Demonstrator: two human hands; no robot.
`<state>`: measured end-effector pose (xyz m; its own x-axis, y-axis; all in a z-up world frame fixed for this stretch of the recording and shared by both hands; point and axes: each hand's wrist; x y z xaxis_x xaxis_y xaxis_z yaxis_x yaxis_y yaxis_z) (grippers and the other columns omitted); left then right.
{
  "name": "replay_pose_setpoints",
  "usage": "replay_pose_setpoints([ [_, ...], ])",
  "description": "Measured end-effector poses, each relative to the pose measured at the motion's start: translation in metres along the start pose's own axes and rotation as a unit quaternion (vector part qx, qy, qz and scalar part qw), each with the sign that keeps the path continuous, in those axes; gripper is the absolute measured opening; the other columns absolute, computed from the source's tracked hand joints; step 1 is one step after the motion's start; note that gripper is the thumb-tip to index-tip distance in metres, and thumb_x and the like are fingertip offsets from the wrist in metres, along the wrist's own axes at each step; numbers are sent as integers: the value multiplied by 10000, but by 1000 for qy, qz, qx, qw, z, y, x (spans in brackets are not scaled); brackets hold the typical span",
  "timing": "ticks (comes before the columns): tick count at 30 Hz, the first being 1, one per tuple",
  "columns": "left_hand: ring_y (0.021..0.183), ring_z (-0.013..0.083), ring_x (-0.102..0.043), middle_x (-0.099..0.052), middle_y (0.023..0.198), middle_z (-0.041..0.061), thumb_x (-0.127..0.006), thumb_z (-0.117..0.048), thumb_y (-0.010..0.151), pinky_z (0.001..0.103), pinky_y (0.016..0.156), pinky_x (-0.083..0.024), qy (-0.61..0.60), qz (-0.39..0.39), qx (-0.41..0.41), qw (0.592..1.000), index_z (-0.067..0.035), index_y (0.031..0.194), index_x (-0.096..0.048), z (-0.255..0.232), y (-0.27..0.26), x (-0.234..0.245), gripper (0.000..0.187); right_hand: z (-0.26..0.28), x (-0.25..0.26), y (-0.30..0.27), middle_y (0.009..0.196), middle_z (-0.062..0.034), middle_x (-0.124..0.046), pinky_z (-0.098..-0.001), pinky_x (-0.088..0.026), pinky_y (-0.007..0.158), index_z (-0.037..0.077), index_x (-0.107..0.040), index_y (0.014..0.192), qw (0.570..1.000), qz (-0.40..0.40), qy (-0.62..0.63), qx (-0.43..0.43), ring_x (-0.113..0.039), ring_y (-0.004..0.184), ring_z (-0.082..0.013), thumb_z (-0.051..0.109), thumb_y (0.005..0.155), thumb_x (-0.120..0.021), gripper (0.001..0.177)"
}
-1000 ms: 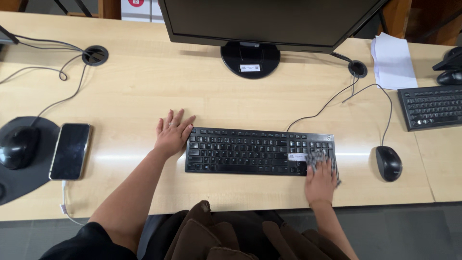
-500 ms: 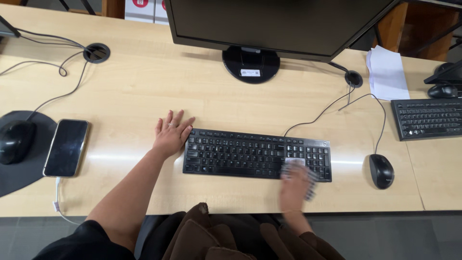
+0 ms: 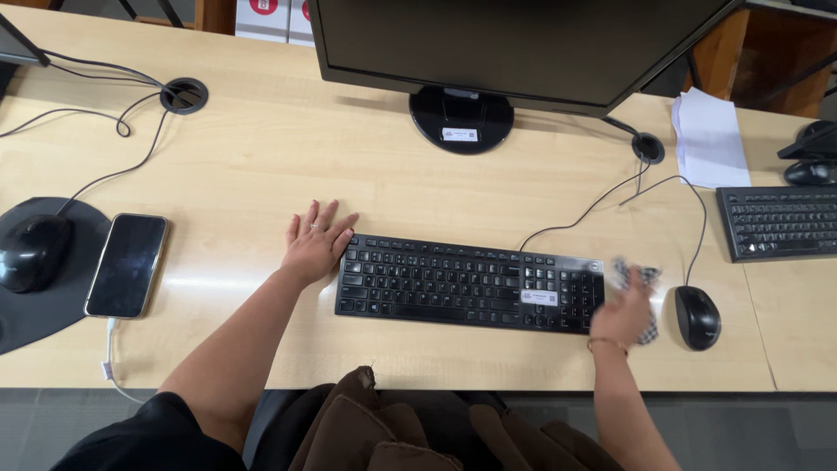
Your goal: The person wipes a computer keyboard, the desk surface around it, and the front and back of a computer monitor with a cloth.
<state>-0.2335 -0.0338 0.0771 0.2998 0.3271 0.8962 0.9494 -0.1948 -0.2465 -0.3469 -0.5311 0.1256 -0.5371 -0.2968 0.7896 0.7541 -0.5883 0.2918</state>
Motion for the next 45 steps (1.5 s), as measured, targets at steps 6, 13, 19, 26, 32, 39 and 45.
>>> replay_pose_setpoints([
  [6, 1580, 244, 18, -123, 1705, -32, -206, -546, 1040, 501, 1249, 37, -9, 11, 7, 1000, -485, 1541, -335, -1, 0, 2, 522, 107, -72, -86, 1605, -105, -408, -421, -403, 1135, 141, -507, 1434, 870, 394, -69, 289, -416, 1444, -280, -26, 911, -317, 581],
  [13, 1578, 259, 7, -128, 1705, -21, -219, -552, 1040, 520, 1243, 31, -6, -4, -2, 1000, -474, 1545, -339, 2, 0, -3, 525, 176, -60, -136, 1681, -111, -150, -492, -70, 1230, 215, -186, 1611, 721, 434, -146, 521, -98, 1548, -290, 579, 1033, -347, 702],
  [19, 1577, 264, 3, -130, 1703, -18, -229, -559, 1039, 525, 1240, 29, -5, 0, -1, 1000, -471, 1543, -338, 1, 2, -1, 523, 177, -92, -149, 1660, -117, -165, -515, -61, 1204, 175, -205, 1599, 757, 347, -143, 535, -129, 1521, -296, 605, 1007, -308, 739],
  [26, 1578, 273, -15, -137, 1704, -12, -250, -559, 1036, 530, 1240, 12, 3, 6, -1, 1000, -477, 1547, -345, 2, -1, 1, 525, 235, -134, -151, 1708, -75, -132, -481, -57, 1252, 145, -157, 1633, 761, 384, -138, 504, -100, 1573, -237, 517, 1061, -250, 688],
  [32, 1579, 260, -12, -138, 1703, -25, -237, -547, 1040, 523, 1243, 20, -2, -1, 0, 1000, -477, 1543, -343, 0, -3, 1, 519, 236, -92, -119, 1706, -36, -140, -515, -74, 1221, 224, -205, 1580, 753, 428, -221, 448, -102, 1568, -243, 373, 1036, -287, 569],
  [39, 1577, 239, 21, -108, 1705, -36, -196, -562, 1036, 513, 1245, 43, 2, 14, 1, 1000, -473, 1553, -316, -3, -4, 5, 538, 21, -41, -9, 1604, -111, -397, -553, -272, 1167, 188, -429, 1558, 940, 154, -292, 89, -305, 1521, -322, 276, 957, -490, 610],
  [45, 1579, 235, 19, -110, 1705, -38, -198, -561, 1037, 507, 1247, 38, -2, 19, 6, 1000, -481, 1548, -318, -2, -3, 6, 531, 24, -62, -37, 1665, -184, -239, -560, -146, 1243, 123, -249, 1613, 967, 111, -227, -19, -157, 1561, -333, 532, 1093, -312, 665],
])
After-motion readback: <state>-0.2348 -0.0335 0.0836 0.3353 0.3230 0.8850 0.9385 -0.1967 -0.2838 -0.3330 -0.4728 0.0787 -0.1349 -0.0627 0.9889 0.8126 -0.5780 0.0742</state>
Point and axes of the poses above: each hand's wrist, its own y-axis towards the middle knuckle, its own x-axis out of the back of the hand, z = x × y
